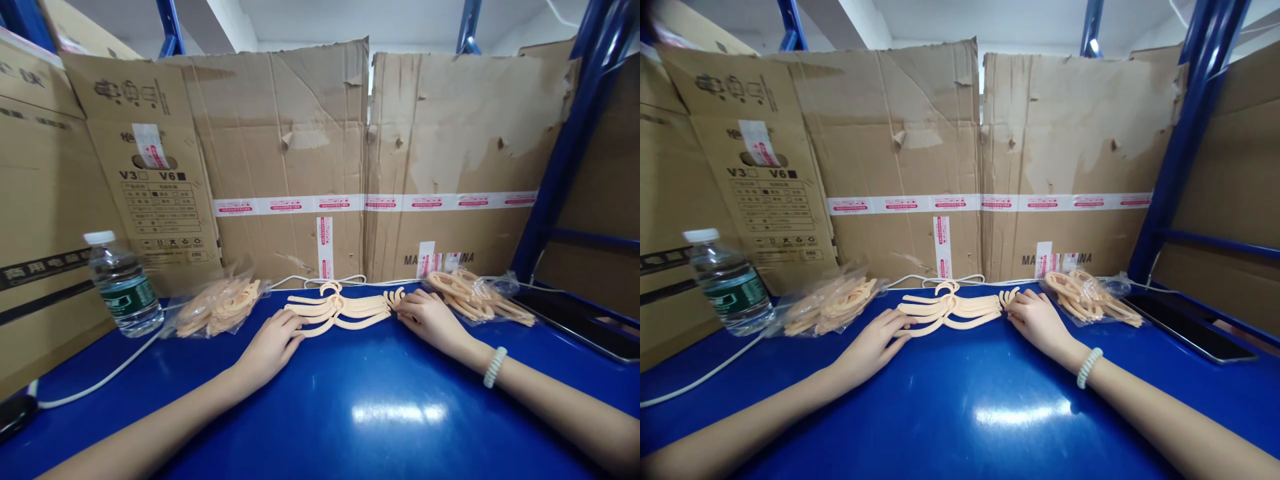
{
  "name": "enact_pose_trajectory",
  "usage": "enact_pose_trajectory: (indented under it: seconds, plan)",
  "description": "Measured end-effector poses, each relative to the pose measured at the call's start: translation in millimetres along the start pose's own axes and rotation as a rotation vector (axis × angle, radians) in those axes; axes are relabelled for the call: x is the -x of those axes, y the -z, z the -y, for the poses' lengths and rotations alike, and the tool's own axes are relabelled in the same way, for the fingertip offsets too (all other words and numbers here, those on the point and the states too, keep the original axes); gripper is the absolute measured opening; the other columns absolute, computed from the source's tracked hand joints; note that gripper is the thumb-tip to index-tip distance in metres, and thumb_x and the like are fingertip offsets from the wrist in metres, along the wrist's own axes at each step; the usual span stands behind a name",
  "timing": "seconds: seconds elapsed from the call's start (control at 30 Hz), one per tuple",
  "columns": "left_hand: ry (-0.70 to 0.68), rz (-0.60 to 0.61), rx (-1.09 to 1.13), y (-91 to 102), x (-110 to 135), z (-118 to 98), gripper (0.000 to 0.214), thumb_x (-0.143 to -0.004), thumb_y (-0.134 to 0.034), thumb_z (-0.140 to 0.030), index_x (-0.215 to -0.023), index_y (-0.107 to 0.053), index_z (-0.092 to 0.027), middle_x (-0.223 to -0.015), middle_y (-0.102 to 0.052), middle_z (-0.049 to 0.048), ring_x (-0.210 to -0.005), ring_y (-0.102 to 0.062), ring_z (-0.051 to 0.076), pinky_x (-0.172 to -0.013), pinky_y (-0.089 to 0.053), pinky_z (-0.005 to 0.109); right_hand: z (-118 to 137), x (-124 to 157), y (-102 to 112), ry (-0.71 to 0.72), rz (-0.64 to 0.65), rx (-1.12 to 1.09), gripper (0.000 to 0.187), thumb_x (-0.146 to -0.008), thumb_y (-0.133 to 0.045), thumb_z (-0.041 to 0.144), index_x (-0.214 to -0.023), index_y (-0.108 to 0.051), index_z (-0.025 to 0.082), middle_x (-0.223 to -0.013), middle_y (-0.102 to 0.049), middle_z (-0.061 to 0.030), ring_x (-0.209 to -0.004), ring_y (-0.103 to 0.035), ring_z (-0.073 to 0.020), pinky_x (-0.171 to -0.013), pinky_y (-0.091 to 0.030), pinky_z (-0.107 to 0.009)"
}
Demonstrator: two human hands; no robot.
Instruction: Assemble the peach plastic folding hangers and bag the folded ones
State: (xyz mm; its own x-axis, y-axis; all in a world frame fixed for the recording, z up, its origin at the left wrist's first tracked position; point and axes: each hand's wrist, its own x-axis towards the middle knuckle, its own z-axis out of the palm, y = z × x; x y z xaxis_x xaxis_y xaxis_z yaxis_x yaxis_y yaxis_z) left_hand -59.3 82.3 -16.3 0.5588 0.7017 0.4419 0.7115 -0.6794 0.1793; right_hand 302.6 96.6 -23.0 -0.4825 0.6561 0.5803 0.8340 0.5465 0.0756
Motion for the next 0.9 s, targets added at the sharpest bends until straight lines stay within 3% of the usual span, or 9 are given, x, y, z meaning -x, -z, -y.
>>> enact_pose_trajectory:
  seconds: [0.17,0.33,0.47,0.57,0.73,0.9]
  plan:
    - [-0.02,-0.005,0.099,-4.6,-1,6,0.018,-0.096,-0.045,-0.015,-0.098,-0.062,-0.018,-0.098,-0.062,0.0067,-0.092,-0.062,0.02,-0.085,-0.052,0.034,-5,-1,-1,0.026,-0.048,-0.016,0.017,-0.096,-0.054,0.022,-0.092,-0.07,0.019,-0.092,-0.069,-0.0092,-0.087,-0.057,-0.0269,-0.072,-0.042,-0.039]
    - [0.012,-0.022,0.167,-0.8,5,1,0.024,-0.099,-0.038,-0.016,-0.111,-0.059,-0.017,-0.106,-0.057,0.009,-0.096,-0.061,0.021,-0.087,-0.05,0.035,4,0,11,-0.05,-0.291,-0.219,0.026,-0.099,-0.049,0.032,-0.094,-0.071,0.019,-0.082,-0.06,-0.0084,-0.074,-0.057,-0.0217,-0.066,-0.048,-0.034]
    - [0.024,-0.056,0.235,3.6,9,-9,0.03,-0.099,-0.039,-0.015,-0.121,-0.059,-0.019,-0.104,-0.054,0.0077,-0.097,-0.059,0.021,-0.09,-0.048,0.036,25,7,27,-0.308,-0.449,-0.409,0.022,-0.094,-0.058,0.039,-0.097,-0.07,0.021,-0.068,-0.06,-0.0023,-0.056,-0.052,-0.016,-0.051,-0.043,-0.029]
    - [0.025,-0.072,0.275,4.4,10,-15,0.03,-0.098,-0.039,-0.013,-0.119,-0.06,-0.019,-0.1,-0.053,0.0059,-0.094,-0.058,0.019,-0.089,-0.048,0.034,43,10,38,-0.555,-0.522,-0.716,0.025,-0.089,-0.064,0.045,-0.099,-0.07,0.022,-0.065,-0.063,-0.0009,-0.051,-0.055,-0.0148,-0.048,-0.045,-0.027]
    - [0.013,-0.068,0.31,2.5,10,-19,0.027,-0.098,-0.04,-0.012,-0.115,-0.061,-0.018,-0.103,-0.053,0.0065,-0.095,-0.057,0.019,-0.088,-0.046,0.034,57,9,45,-0.803,-0.417,-1.252,0.038,-0.071,-0.08,0.052,-0.091,-0.075,0.02,-0.084,-0.074,-0.0089,-0.078,-0.07,-0.0218,-0.063,-0.056,-0.026]
    - [0.019,-0.07,0.307,3.0,12,-20,0.025,-0.098,-0.041,-0.012,-0.112,-0.061,-0.018,-0.101,-0.054,0.0061,-0.093,-0.057,0.019,-0.086,-0.046,0.033,59,9,38,-0.965,-0.273,-1.526,0.042,-0.06,-0.091,0.044,-0.087,-0.073,0.018,-0.084,-0.074,-0.0078,-0.076,-0.068,-0.0157,-0.07,-0.057,-0.02]
